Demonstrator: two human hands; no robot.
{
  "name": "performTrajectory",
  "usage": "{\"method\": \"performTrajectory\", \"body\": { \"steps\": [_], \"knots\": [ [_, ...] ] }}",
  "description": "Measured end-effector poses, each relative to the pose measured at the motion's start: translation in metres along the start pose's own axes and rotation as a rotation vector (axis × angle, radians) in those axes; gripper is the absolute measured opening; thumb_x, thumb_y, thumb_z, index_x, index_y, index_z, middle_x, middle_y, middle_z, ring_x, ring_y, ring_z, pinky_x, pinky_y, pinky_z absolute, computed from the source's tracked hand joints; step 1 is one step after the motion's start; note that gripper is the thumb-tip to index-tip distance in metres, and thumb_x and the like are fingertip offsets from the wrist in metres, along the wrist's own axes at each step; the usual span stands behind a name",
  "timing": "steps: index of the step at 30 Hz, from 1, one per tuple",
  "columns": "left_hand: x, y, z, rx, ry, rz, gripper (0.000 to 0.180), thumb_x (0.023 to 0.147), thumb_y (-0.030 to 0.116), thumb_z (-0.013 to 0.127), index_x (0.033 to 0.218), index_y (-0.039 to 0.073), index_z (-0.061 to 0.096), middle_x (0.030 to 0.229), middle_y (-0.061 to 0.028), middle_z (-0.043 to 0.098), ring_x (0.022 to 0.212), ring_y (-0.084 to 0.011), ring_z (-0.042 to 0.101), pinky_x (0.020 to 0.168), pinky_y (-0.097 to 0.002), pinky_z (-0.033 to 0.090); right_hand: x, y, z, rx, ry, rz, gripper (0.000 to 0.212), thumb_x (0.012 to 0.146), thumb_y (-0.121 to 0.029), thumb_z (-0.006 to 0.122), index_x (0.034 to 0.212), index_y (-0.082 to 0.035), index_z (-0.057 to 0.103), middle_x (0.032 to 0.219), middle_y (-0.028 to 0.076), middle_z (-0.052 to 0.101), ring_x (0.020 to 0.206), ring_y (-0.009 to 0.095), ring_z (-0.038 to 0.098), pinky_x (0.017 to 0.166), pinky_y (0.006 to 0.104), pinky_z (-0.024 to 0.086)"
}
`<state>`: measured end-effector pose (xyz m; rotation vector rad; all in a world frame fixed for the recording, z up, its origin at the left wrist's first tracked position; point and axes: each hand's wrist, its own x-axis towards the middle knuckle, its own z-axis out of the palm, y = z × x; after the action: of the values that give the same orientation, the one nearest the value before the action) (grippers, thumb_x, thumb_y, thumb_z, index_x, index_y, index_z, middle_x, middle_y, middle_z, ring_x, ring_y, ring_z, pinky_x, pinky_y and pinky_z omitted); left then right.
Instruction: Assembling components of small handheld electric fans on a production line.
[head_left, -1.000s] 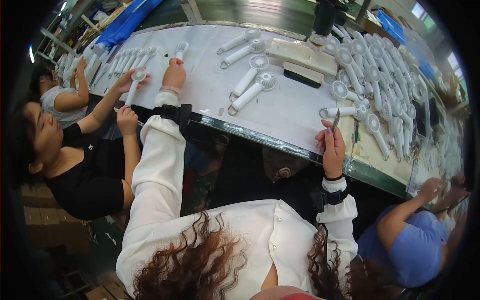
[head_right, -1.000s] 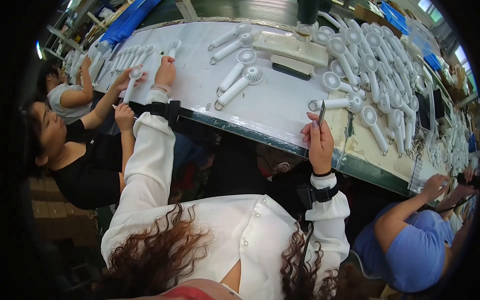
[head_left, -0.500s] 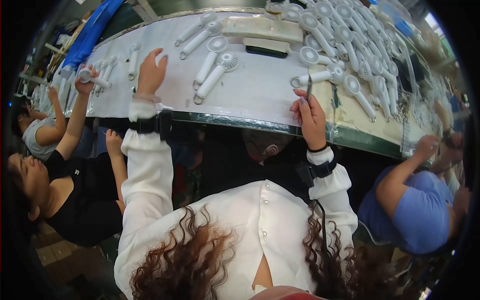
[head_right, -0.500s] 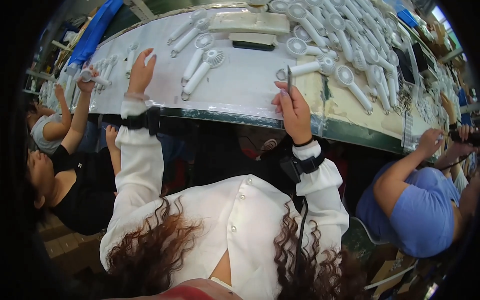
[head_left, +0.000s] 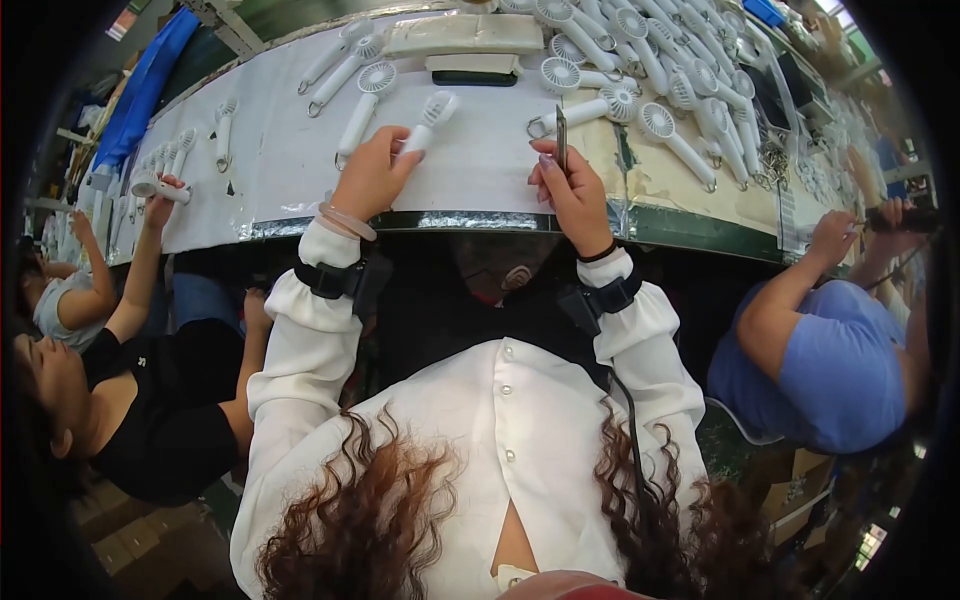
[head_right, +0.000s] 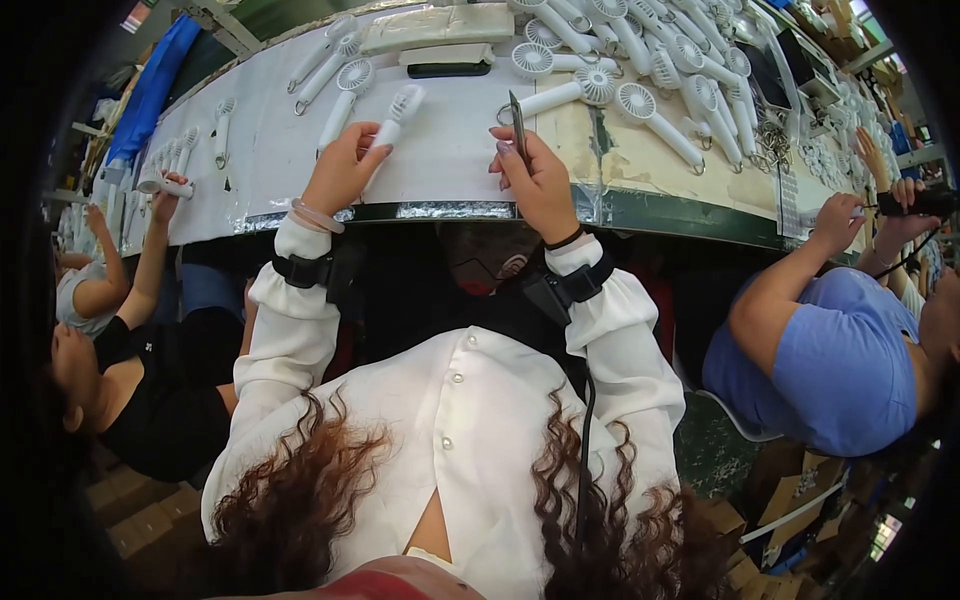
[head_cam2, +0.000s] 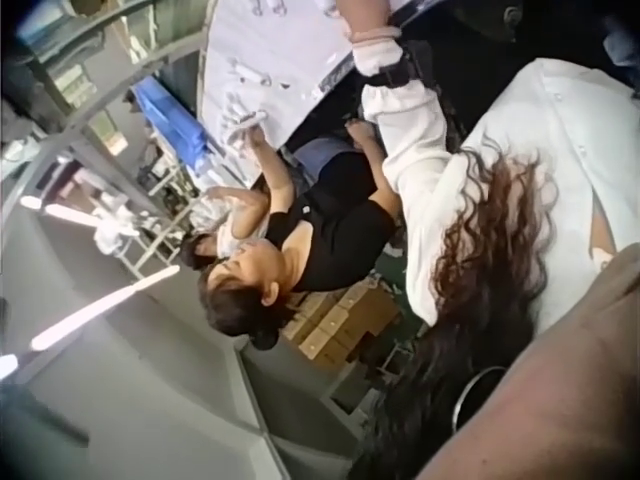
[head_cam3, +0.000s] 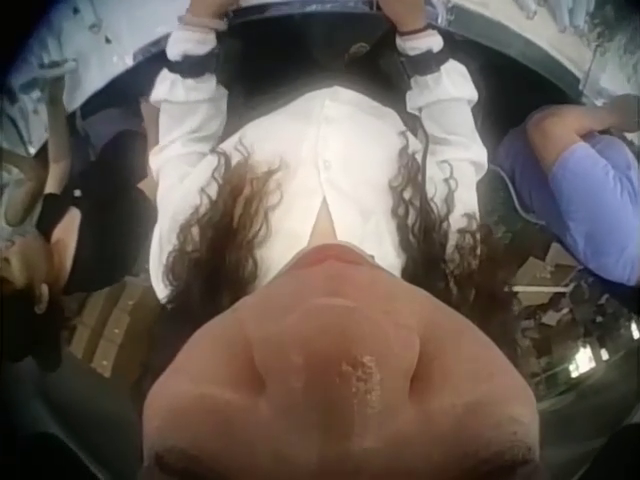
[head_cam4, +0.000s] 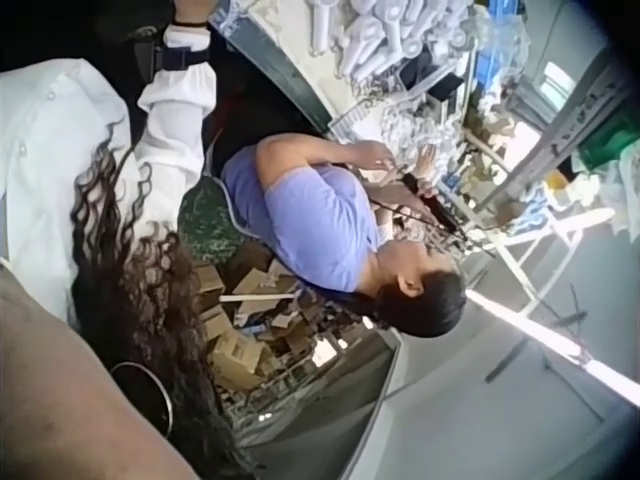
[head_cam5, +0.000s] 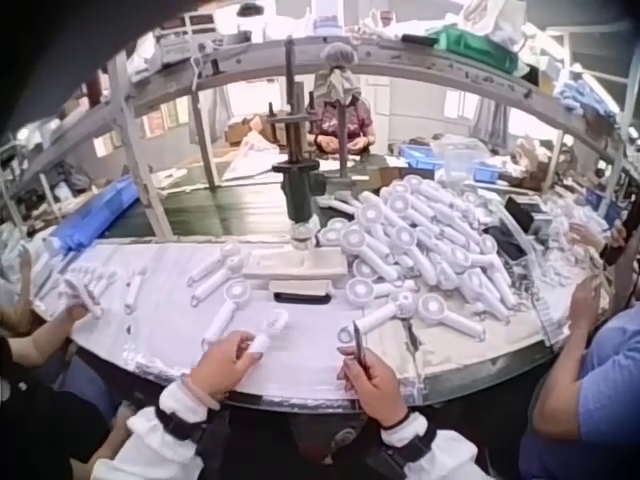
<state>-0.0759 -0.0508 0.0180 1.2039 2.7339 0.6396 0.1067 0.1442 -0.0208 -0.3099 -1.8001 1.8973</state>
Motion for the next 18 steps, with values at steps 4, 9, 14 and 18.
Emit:
{"method": "performTrajectory", "body": {
  "steps": [4, 9, 14, 18],
  "knots": [
    [-0.005, 0.025, 0.005, -1.346, -0.283, -0.254, 0.037, 0.094, 0.013, 0.053, 0.127, -0.003, 0.046, 0.105, -0.0116, 0.061, 0.099, -0.0260, 0.062, 0.090, -0.0386, 0.050, 0.005, 0.000, -0.006, -0.009, -0.056, 0.097, 0.022, 0.099, -0.019, 0.047, 0.109, -0.002, 0.056, 0.075, 0.002, 0.060, 0.057, 0.005, 0.046, 0.054, 0.0182, 0.038],
    [0.004, 0.039, 0.018, -1.757, -0.227, -0.088, 0.036, 0.096, 0.004, 0.048, 0.130, -0.003, 0.041, 0.113, -0.0102, 0.056, 0.109, -0.0239, 0.056, 0.099, -0.0384, 0.046, 0.002, -0.022, 0.016, 0.257, -0.104, 0.237, 0.021, 0.100, -0.023, 0.047, 0.104, -0.003, 0.053, 0.076, 0.005, 0.063, 0.057, 0.007, 0.053, 0.052, 0.0189, 0.039],
    [0.016, 0.041, 0.021, -1.658, -0.168, 0.064, 0.031, 0.096, 0.004, 0.049, 0.126, -0.001, 0.043, 0.114, -0.0104, 0.056, 0.109, -0.0234, 0.057, 0.097, -0.0369, 0.045, 0.013, -0.013, 0.032, 0.202, -0.094, 0.312, 0.022, 0.100, -0.024, 0.045, 0.103, -0.003, 0.051, 0.084, 0.010, 0.066, 0.066, 0.012, 0.063, 0.054, 0.0195, 0.043],
    [0.017, 0.043, 0.023, -1.398, -0.130, 0.186, 0.029, 0.095, 0.005, 0.049, 0.124, -0.001, 0.045, 0.111, -0.0090, 0.058, 0.106, -0.0219, 0.059, 0.095, -0.0338, 0.045, 0.028, 0.001, 0.031, 0.043, -0.084, 0.188, 0.024, 0.101, -0.024, 0.043, 0.102, -0.002, 0.051, 0.090, 0.011, 0.066, 0.070, 0.014, 0.065, 0.057, 0.0210, 0.046]
  ]
}}
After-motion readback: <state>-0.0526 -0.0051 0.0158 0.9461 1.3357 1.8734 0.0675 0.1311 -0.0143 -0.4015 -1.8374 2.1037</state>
